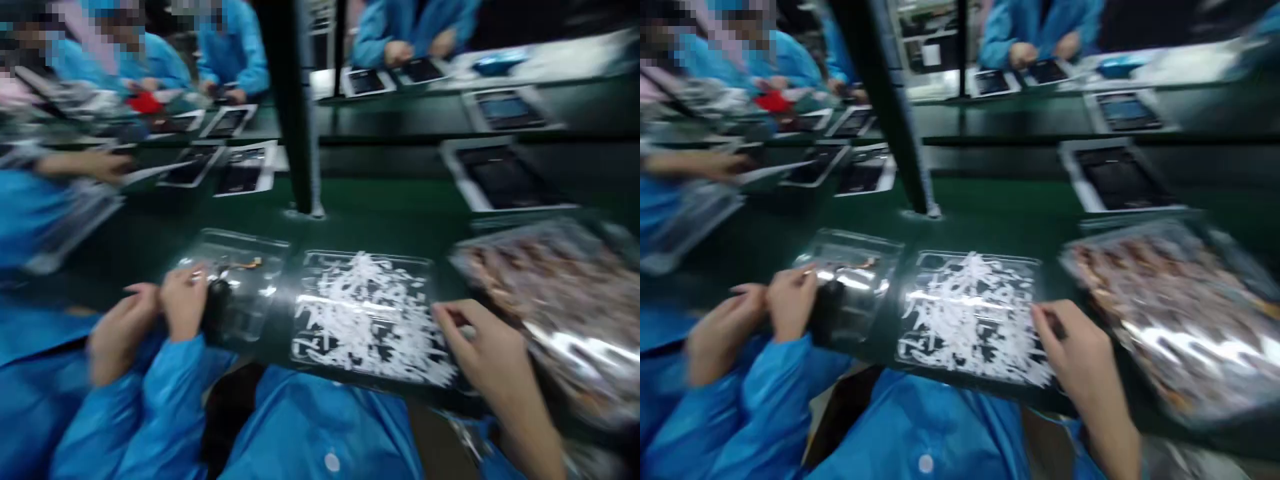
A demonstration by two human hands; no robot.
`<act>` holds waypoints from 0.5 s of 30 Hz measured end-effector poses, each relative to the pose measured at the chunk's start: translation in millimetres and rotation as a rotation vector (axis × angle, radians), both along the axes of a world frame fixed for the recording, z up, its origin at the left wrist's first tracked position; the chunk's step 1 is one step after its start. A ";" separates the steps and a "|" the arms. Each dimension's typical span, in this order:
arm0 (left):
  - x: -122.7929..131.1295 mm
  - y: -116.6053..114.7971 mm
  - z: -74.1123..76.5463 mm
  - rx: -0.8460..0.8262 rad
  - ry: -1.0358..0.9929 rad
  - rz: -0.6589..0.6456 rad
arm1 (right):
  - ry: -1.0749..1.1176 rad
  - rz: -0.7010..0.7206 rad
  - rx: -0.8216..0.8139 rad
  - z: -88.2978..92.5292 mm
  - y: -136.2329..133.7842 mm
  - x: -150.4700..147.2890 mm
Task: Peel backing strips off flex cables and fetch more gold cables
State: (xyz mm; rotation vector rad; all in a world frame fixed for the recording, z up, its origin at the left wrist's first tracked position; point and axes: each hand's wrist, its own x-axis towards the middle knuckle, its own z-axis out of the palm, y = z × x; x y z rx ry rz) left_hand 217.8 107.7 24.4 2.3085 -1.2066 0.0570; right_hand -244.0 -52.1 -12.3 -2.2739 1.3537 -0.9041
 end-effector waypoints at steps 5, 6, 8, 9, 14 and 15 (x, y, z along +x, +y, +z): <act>-80.2 -83.8 12.2 -0.101 -0.029 -0.271 | 0.028 -0.627 -0.078 -2.0 29.9 -79.7; -107.0 -108.0 19.4 -0.078 0.000 -0.478 | 0.020 -0.758 -0.102 -4.9 32.2 -96.9; -169.8 -165.1 31.8 0.031 0.111 -0.925 | 0.016 -0.958 -0.119 -13.4 31.0 -127.6; -203.3 -196.9 35.7 0.097 0.172 -1.102 | 0.020 -1.022 -0.110 -18.9 27.6 -139.8; -338.6 -335.5 30.0 0.178 0.245 -1.122 | -0.012 -1.176 0.010 -51.2 3.6 -167.9; -352.8 -351.9 25.4 0.228 0.249 -1.143 | -0.032 -1.188 0.028 -56.2 0.8 -169.1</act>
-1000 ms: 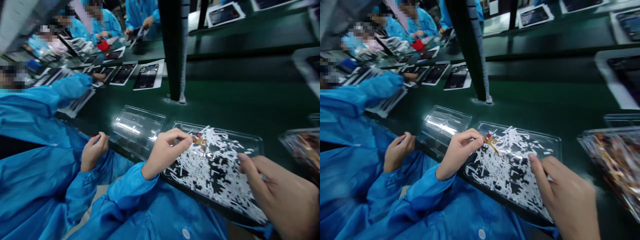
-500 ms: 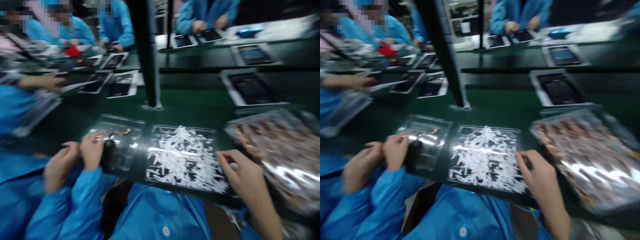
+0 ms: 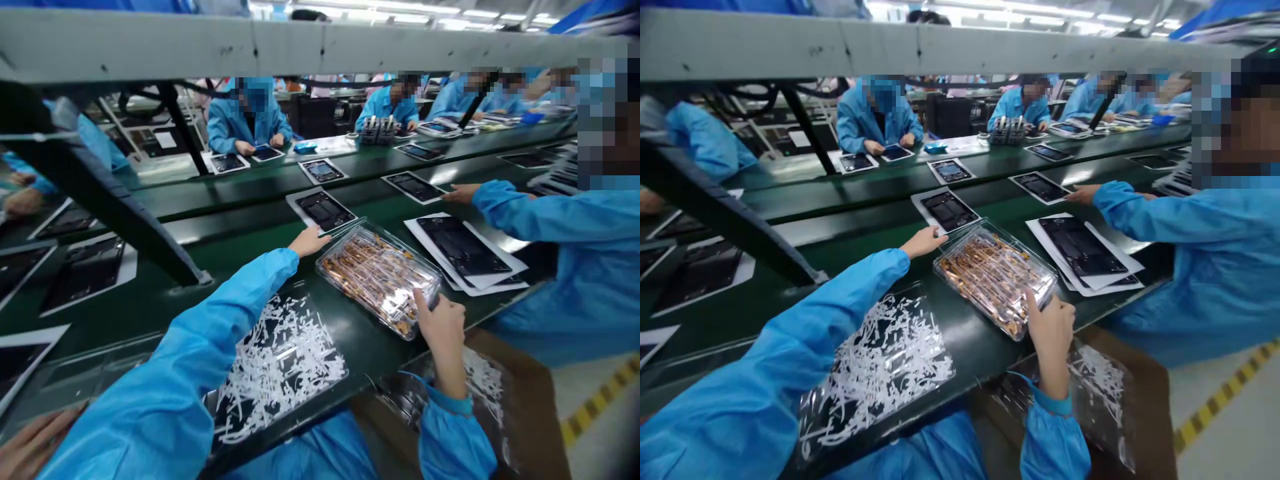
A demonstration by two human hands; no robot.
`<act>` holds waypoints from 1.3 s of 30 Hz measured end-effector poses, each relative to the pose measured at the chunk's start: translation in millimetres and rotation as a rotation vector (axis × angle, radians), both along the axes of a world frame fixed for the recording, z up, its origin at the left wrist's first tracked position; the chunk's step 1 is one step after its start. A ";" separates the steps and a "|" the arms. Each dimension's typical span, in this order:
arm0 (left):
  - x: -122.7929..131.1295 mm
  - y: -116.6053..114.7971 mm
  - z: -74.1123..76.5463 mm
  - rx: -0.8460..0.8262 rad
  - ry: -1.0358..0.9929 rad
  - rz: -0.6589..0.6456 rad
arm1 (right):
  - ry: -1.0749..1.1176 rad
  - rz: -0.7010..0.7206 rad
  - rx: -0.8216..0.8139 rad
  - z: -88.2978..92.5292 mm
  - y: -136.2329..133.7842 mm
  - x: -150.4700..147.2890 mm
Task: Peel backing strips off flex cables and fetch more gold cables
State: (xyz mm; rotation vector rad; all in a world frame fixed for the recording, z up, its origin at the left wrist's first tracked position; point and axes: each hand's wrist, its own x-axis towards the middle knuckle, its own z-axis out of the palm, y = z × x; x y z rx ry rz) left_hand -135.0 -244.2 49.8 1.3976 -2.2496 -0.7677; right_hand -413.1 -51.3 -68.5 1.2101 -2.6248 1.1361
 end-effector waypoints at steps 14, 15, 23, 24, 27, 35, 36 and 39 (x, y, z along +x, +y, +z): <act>9.2 -15.8 -20.6 0.292 0.097 -0.070 | -0.422 0.093 -0.191 26.0 10.3 -9.3; 12.2 -11.2 -17.0 0.321 0.107 -0.093 | -0.492 0.114 -0.211 27.7 14.2 -8.8; 10.3 10.5 -3.5 0.378 0.112 -0.226 | -0.813 0.115 -0.395 42.6 38.1 0.6; 7.2 11.3 -3.8 0.364 0.100 -0.241 | -0.841 0.109 -0.417 46.5 41.3 1.5; -1.5 18.0 -1.8 0.261 0.058 -0.259 | -0.957 0.150 -0.437 58.2 53.8 3.9; -53.2 63.5 11.9 -0.408 -0.110 -0.630 | -1.116 0.260 -0.387 62.7 88.9 20.3; -61.3 67.3 10.4 -0.473 -0.183 -0.697 | -1.122 0.268 -0.387 62.6 92.8 24.1; -77.9 75.9 2.8 -0.513 -0.312 -0.758 | -1.151 0.300 -0.402 63.4 102.5 34.8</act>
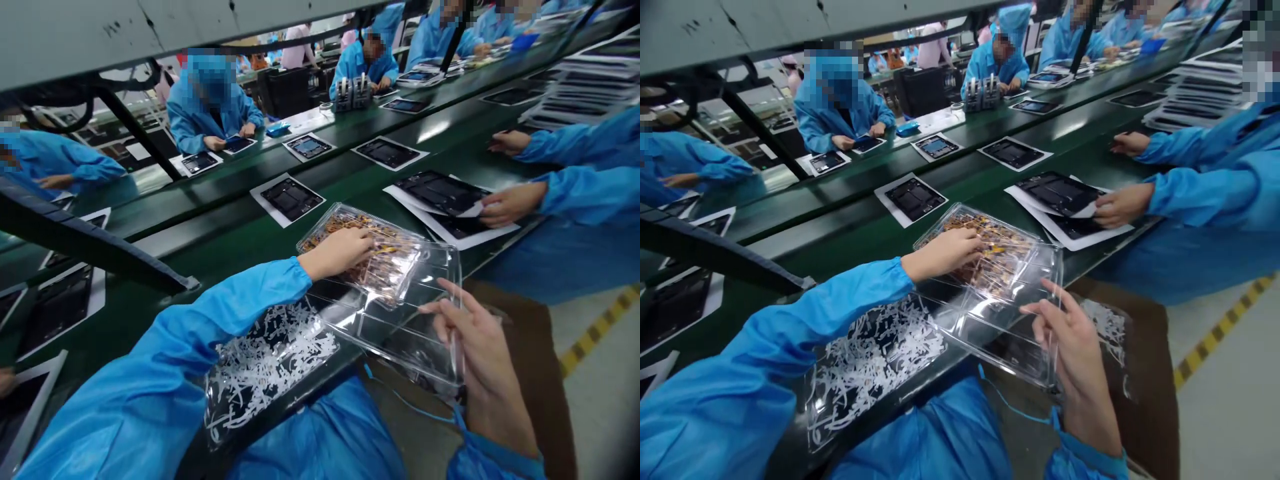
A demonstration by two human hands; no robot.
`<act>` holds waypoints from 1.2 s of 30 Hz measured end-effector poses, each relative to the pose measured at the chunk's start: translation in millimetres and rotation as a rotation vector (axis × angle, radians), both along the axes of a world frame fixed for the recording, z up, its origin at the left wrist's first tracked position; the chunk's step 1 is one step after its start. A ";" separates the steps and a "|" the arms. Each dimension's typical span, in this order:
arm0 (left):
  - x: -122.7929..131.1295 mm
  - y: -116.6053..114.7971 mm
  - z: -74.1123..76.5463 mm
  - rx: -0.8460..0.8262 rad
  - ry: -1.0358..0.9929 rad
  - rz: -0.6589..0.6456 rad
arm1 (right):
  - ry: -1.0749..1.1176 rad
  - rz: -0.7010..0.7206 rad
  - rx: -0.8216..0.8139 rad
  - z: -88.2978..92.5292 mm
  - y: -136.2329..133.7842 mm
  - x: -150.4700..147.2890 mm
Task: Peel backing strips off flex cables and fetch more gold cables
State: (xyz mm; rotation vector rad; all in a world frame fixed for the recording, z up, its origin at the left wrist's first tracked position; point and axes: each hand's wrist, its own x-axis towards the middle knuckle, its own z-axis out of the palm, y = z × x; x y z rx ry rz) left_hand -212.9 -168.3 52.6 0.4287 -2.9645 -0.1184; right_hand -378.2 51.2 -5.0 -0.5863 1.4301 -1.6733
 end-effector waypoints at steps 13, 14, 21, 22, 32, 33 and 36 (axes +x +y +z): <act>-0.3 9.2 13.1 0.282 0.003 0.043 | -0.049 0.018 -0.083 -3.0 11.9 10.6; -0.2 10.3 12.9 0.297 0.003 0.064 | -0.048 0.023 -0.088 -2.9 12.0 12.4; 2.6 12.9 15.7 0.339 -0.022 0.056 | -0.057 0.026 -0.085 -5.7 13.8 19.6; 2.9 13.3 16.1 0.339 -0.025 0.039 | -0.058 0.024 -0.084 -6.4 14.0 20.1; 10.5 21.5 1.6 0.268 0.022 0.104 | -0.056 0.053 -0.075 -9.9 5.1 31.4; 12.6 21.2 2.3 0.275 0.035 0.116 | -0.055 0.056 -0.074 -9.6 4.0 32.7; 16.8 21.6 2.7 0.297 0.068 0.138 | -0.046 0.064 -0.069 -8.3 -0.3 37.7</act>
